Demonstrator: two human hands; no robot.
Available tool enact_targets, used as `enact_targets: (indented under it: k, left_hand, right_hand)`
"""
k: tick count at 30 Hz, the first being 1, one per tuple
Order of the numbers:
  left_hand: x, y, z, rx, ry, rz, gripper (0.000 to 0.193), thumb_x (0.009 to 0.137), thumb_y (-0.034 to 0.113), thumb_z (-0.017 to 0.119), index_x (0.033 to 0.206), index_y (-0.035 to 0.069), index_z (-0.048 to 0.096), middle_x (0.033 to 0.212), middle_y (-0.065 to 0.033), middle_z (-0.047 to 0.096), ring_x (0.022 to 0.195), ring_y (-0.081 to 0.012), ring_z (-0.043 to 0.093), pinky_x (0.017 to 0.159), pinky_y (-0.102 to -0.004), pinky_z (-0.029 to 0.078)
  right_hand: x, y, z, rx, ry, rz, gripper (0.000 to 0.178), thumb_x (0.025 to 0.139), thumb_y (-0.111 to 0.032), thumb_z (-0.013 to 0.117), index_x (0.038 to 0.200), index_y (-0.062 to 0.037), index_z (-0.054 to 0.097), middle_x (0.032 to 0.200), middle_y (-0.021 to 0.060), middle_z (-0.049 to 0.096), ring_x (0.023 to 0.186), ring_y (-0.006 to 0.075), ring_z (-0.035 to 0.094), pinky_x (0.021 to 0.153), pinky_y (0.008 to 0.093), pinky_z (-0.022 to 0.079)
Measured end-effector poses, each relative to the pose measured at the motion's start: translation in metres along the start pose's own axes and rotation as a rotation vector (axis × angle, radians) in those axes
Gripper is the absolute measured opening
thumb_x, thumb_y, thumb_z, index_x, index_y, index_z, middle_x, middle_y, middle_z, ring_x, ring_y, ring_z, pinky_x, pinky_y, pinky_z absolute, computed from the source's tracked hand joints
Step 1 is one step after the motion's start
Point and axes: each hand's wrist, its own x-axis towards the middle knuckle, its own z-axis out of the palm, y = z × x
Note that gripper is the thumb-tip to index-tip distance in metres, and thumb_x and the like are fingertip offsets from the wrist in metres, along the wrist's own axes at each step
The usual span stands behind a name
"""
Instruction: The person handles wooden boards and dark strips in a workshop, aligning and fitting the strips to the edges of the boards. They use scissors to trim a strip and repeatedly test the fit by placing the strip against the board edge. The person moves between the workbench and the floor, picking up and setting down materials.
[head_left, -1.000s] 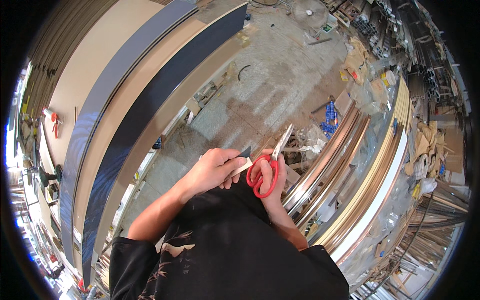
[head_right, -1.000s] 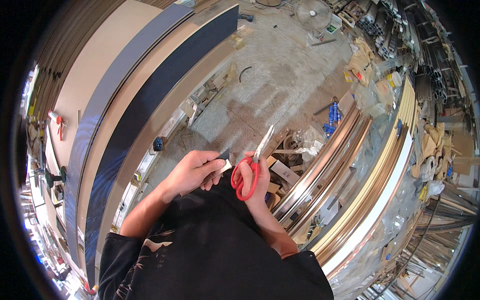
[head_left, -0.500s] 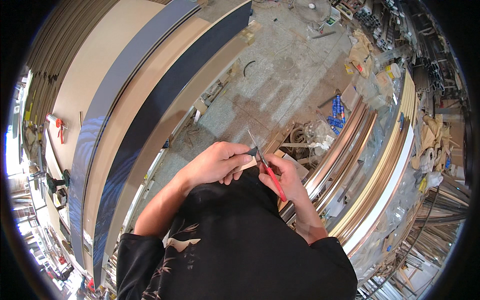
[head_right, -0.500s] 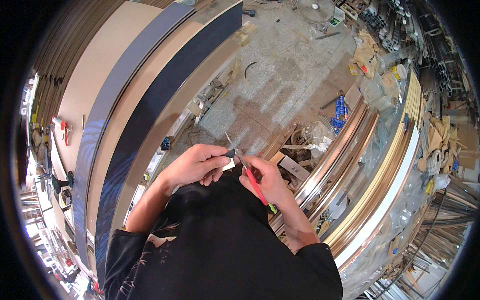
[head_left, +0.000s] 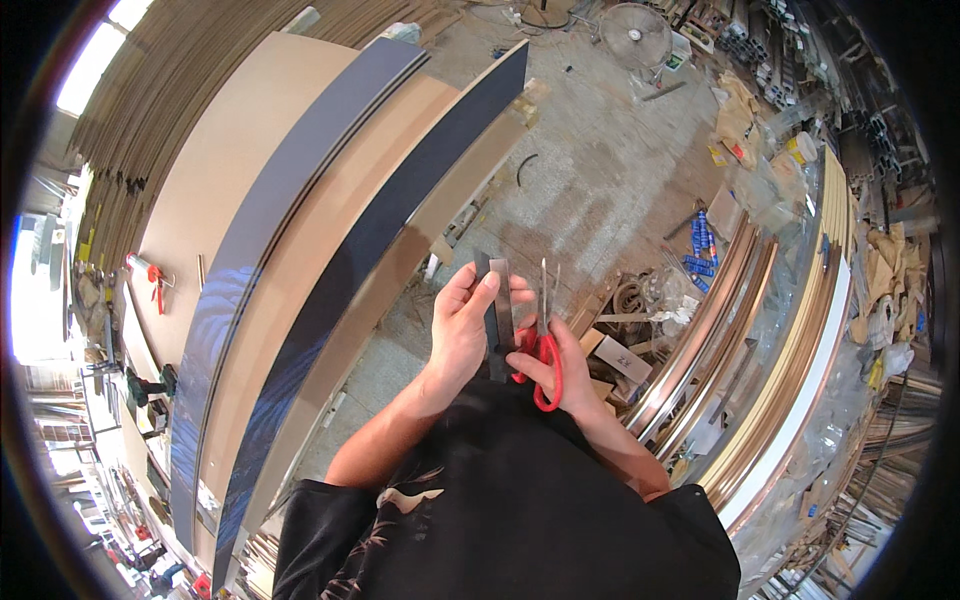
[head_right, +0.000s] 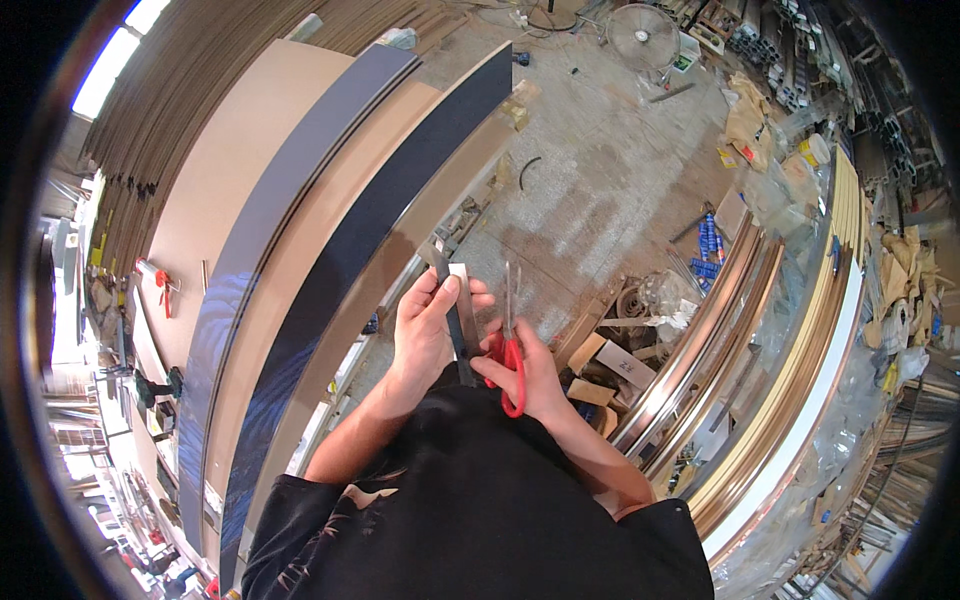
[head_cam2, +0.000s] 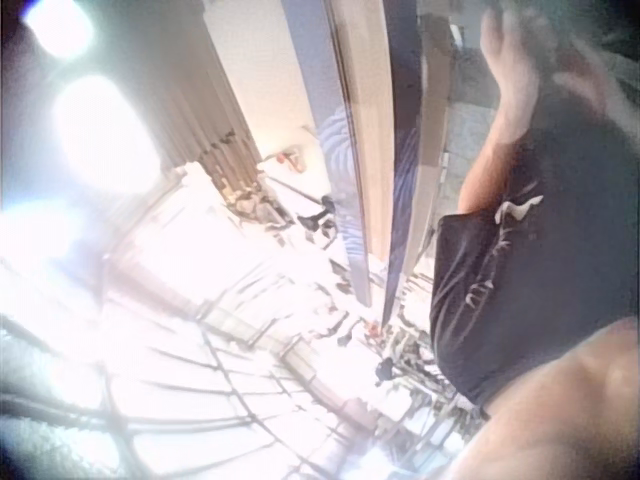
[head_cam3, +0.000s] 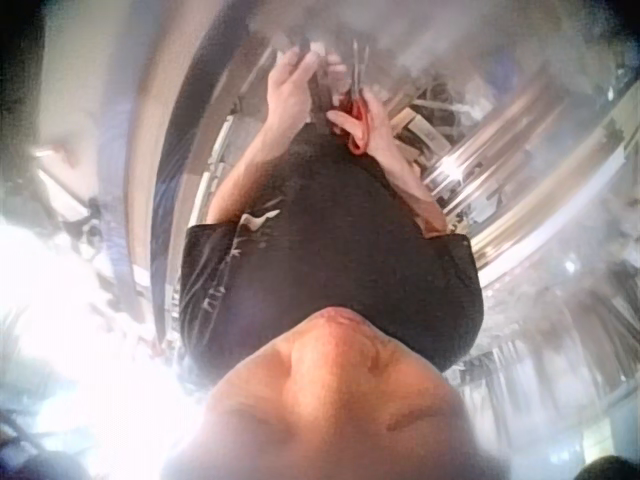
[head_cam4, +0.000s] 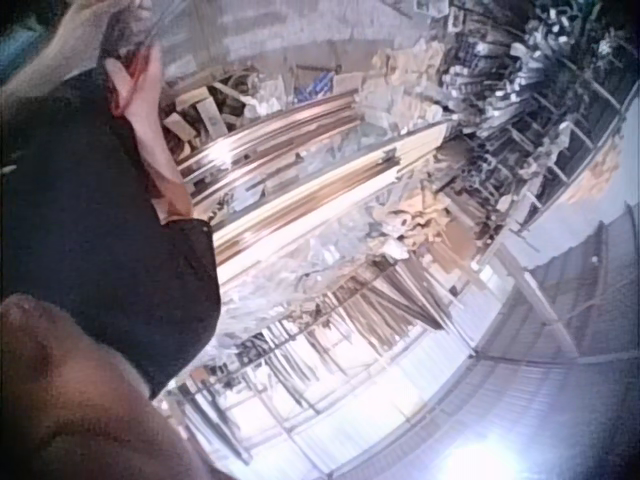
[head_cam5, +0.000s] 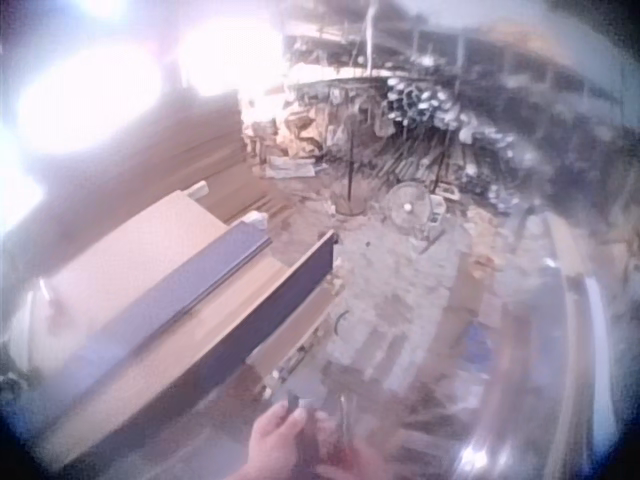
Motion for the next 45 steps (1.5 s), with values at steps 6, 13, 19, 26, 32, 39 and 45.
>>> enact_targets:
  k: [6, 13, 19, 26, 32, 39, 45]
  left_hand:
    - [-0.002, -0.004, -0.017, 0.093, -0.141, 0.374, 0.02, 0.108, 0.017, 0.056, 0.12, 0.001, 0.059, 0.104, -0.0118, 0.067, 0.093, -0.021, 0.063, 0.09, -0.0385, 0.05]
    - [-0.019, 0.006, -0.033, 0.419, -0.572, 0.479, 0.014, 0.104, 0.009, 0.061, 0.1, -0.002, 0.068, 0.092, -0.0139, 0.071, 0.086, -0.022, 0.063, 0.082, -0.0365, 0.051]
    - [-0.027, 0.019, -0.049, 0.623, -0.737, 0.49, 0.09, 0.105, 0.069, 0.02, 0.098, -0.002, 0.075, 0.102, -0.0136, 0.072, 0.114, -0.0305, 0.056, 0.103, -0.0462, 0.042]
    - [-0.026, 0.007, -0.065, 0.619, -0.281, 0.004, 0.055, 0.092, 0.009, 0.078, 0.139, 0.002, 0.05, 0.125, -0.0088, 0.058, 0.108, -0.0141, 0.059, 0.089, -0.0306, 0.053]
    - [-0.026, -0.008, -0.053, 0.786, -0.222, 0.148, 0.05, 0.093, 0.003, 0.074, 0.14, 0.002, 0.055, 0.116, -0.0039, 0.067, 0.088, -0.0069, 0.065, 0.076, -0.0248, 0.053]
    - [-0.027, -0.012, -0.045, 0.955, -0.128, 0.319, 0.031, 0.093, 0.002, 0.071, 0.123, 0.001, 0.067, 0.1, -0.006, 0.069, 0.079, -0.0126, 0.065, 0.072, -0.0284, 0.054]
    - [-0.023, 0.01, -0.052, 0.805, -0.143, 0.164, 0.014, 0.103, 0.011, 0.065, 0.108, -0.001, 0.07, 0.085, -0.0006, 0.069, 0.08, -0.0054, 0.063, 0.071, -0.0246, 0.05]
  right_hand:
    - [0.01, 0.037, -0.013, 0.294, 0.14, 0.215, 0.032, 0.106, -0.032, 0.061, 0.118, -0.0037, 0.052, 0.087, 0.008, 0.065, 0.081, 0.0165, 0.067, 0.071, 0.0304, 0.055]
    - [0.038, 0.041, 0.015, 0.866, -0.152, 0.346, 0.021, 0.102, -0.027, 0.067, 0.11, -0.0086, 0.062, 0.086, 0.0023, 0.066, 0.079, 0.016, 0.065, 0.071, 0.0306, 0.052]
    - [0.048, 0.023, 0.02, 0.674, 0.074, 0.234, 0.028, 0.092, -0.008, 0.074, 0.116, -0.0083, 0.06, 0.089, -0.0009, 0.062, 0.078, 0.0119, 0.063, 0.067, 0.0279, 0.05]
    - [0.042, 0.005, 0.035, 0.077, 0.232, -0.247, 0.037, 0.089, 0.001, 0.073, 0.12, -0.0048, 0.053, 0.096, 0.0004, 0.06, 0.082, 0.0065, 0.059, 0.072, 0.0245, 0.05]
    - [0.038, 0.007, 0.04, -0.057, 0.314, -0.439, 0.035, 0.09, 0.003, 0.072, 0.119, -0.0033, 0.053, 0.097, 0.0024, 0.063, 0.084, 0.0076, 0.061, 0.075, 0.0241, 0.051]
    - [0.029, 0.002, 0.028, -0.258, 0.267, -0.409, 0.035, 0.094, -0.003, 0.072, 0.124, -0.0025, 0.054, 0.098, 0.0036, 0.062, 0.088, 0.0091, 0.059, 0.079, 0.0259, 0.05]
    - [0.014, -0.027, -0.017, -0.465, 0.108, -0.216, 0.043, 0.089, -0.017, 0.082, 0.127, -0.0059, 0.063, 0.091, 0.0, 0.063, 0.078, 0.0087, 0.059, 0.073, 0.027, 0.05]
